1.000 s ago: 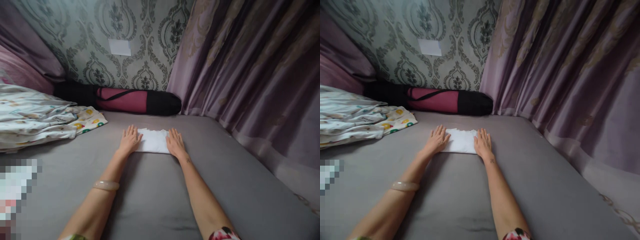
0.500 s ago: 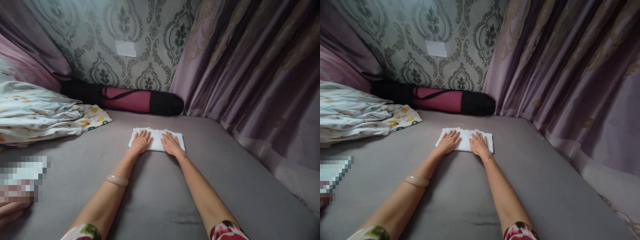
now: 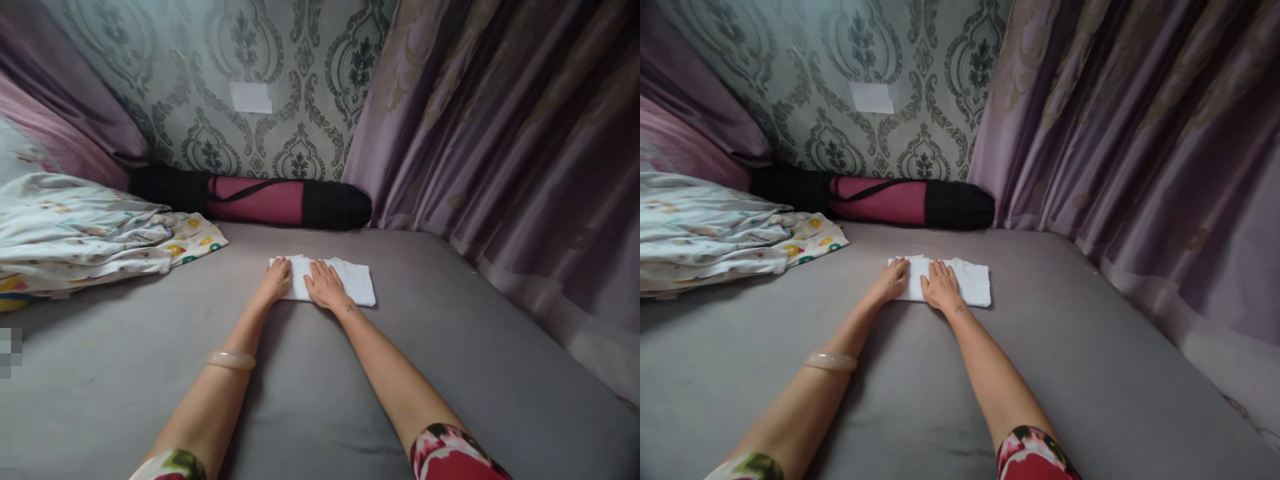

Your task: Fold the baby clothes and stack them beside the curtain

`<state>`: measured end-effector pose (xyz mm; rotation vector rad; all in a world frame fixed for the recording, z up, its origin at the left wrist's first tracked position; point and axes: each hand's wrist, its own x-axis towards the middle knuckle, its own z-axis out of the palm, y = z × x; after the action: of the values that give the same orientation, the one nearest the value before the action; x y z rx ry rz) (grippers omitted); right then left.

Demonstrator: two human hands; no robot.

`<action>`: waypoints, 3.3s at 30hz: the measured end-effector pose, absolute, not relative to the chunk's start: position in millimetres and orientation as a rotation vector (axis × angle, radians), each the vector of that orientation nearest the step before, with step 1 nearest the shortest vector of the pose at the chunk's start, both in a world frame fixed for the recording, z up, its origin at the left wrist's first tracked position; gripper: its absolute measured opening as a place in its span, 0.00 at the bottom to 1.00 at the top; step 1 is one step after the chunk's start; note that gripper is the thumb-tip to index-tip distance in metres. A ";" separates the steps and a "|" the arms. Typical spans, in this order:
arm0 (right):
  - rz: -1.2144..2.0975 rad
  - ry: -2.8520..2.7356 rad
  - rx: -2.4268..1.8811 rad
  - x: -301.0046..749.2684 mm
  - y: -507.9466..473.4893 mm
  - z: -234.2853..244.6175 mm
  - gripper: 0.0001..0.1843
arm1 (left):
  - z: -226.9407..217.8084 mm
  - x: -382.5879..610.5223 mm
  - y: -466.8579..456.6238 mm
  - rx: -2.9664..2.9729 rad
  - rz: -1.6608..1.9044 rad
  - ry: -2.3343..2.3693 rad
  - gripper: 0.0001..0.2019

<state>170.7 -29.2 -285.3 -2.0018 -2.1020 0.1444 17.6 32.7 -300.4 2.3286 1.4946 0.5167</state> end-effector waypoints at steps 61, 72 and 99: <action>0.159 -1.965 -2.043 207.0 -42.6 -277.2 0.30 | -291.8 38.3 14.5 2.712 0.377 1.494 0.26; 0.228 -1.939 -2.114 228.7 -43.7 -289.0 0.31 | -300.5 31.0 27.7 2.609 0.246 1.504 0.27; -0.063 -1.766 -2.304 277.4 -35.9 -290.4 0.22 | -310.6 12.6 58.8 2.565 0.504 1.639 0.23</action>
<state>277.4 -35.9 -290.4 -2.3041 -1.7661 -0.0634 12.6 58.8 -310.6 2.5649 1.6393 0.5042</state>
